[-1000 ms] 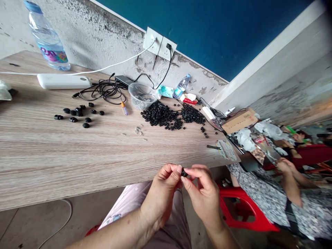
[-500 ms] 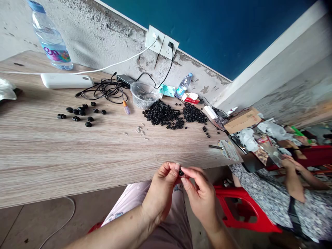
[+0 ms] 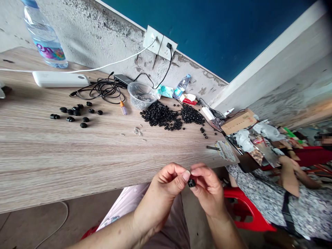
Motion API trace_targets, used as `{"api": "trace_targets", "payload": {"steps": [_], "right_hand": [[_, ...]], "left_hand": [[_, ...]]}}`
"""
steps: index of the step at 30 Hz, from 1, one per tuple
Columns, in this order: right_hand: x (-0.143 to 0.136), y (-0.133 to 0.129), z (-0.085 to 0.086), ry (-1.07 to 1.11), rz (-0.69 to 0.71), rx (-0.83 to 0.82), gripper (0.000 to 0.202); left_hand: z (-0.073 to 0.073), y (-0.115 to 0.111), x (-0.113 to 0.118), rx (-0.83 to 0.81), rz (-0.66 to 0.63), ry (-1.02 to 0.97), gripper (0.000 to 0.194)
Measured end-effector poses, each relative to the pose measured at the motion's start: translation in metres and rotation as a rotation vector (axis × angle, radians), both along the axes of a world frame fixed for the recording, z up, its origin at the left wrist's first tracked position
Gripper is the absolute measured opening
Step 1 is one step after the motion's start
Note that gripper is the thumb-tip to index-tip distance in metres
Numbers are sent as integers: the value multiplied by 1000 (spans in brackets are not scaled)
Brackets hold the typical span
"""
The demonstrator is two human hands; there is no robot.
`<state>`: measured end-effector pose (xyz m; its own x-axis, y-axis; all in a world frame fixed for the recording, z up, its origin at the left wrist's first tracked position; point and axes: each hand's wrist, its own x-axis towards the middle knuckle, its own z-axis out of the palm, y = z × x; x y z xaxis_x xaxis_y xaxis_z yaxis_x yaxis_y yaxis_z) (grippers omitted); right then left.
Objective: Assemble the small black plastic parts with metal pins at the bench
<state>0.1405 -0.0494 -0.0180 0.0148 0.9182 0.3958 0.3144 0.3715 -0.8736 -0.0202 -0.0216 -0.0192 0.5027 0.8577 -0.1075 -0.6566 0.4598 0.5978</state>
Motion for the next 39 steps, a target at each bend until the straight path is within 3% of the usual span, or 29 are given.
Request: {"api": "trace_targets", "payload": {"steps": [5,9,18,26,39], "right_hand": [[-7,1,13,-64,38,-70,27],[-12,1,19,-87,13,-93,20],[-14,-3,21,-304,-45,12,21],[-17,-4,23,-438,-102,64,21],[-22,0,22,-528,-122,92,17]], "left_hand": [[-1,7,-2,-73,-19,-128,20],[-4,9,-2,-101,-32,-148,25],[1,4,0,-219,12,-173,18],[7,2,-4,-332,-55,-327,17],[8,0,-2,-252,24,-250,12]]}}
